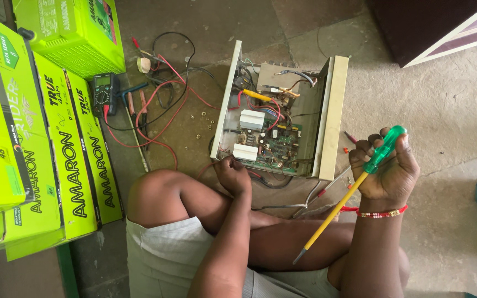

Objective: The person sits on the floor and uses a screwdriver to tighten screws on a circuit board inside an open electronic device. They also use a multimeter to test connections on the board.

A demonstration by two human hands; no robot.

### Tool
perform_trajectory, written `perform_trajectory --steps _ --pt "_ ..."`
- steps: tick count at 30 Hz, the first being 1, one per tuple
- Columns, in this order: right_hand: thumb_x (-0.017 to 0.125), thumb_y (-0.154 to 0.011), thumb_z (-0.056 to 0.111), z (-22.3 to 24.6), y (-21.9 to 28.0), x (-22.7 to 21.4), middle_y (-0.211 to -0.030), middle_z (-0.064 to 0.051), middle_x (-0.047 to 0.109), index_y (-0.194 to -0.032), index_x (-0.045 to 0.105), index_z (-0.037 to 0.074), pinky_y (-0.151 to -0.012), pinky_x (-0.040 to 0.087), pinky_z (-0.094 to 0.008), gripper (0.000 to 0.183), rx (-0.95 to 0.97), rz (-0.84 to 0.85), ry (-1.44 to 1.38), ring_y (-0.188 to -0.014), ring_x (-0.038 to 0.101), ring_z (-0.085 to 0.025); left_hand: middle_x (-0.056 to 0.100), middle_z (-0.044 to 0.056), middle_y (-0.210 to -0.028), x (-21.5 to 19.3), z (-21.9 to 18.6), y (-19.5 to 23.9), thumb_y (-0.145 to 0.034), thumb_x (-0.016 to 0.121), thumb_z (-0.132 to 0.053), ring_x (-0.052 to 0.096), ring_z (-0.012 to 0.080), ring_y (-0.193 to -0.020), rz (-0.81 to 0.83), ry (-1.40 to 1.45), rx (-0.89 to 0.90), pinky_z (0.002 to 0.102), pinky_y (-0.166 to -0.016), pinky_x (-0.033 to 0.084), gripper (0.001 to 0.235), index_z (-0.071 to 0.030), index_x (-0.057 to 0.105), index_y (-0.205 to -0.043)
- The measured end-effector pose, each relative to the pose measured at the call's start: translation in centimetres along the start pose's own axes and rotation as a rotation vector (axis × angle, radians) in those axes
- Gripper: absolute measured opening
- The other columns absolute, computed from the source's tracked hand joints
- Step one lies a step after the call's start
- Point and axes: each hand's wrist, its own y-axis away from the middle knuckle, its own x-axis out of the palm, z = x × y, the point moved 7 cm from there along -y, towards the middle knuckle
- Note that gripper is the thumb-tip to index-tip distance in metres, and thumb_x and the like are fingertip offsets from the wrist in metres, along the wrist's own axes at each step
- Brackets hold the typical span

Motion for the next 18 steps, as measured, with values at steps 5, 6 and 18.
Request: perform_trajectory --steps 5,6,18 --pt "0.064 -0.112 0.026 -0.2 0.0 0.0 -0.093 -0.013 0.072 -0.115 0.068 0.0 -0.078 0.046 -0.029 0.027 0.005 0.008 0.006 -0.082 0.059 -0.019 0.064 0.016 -0.109 -0.8 -1.0 0.2 -0.084 0.071 -0.001 0.07 0.0343 -0.094 0.007 0.006 -0.004 0.041 -0.08 0.058 0.012 -0.002 0.069 -0.096" --pt "0.064 -0.112 0.026 -0.2 0.0 0.0 -0.093 -0.013 0.072 -0.115 0.068 0.0 -0.078 0.046 -0.029 0.027 0.007 0.009 0.008 -0.082 0.06 -0.019 0.064 0.016 -0.109 -0.8 -1.3 0.2 -0.084 0.071 -0.001 0.07 0.0343 -0.093 0.008 0.002 -0.004 0.041 -0.08 0.058 0.011 -0.002 0.068 -0.095" --pt "0.063 -0.113 0.027 -0.3 0.0 0.1 -0.093 -0.012 0.072 -0.114 0.068 0.0 -0.078 0.047 -0.03 0.028 0.016 0.003 0.021 -0.082 0.06 -0.02 0.063 0.015 -0.109 -1.7 -2.6 0.0 -0.083 0.07 0.001 0.069 0.0352 -0.094 -0.001 0.003 0.025 0.043 -0.08 0.057 0.013 -0.004 0.063 -0.092"
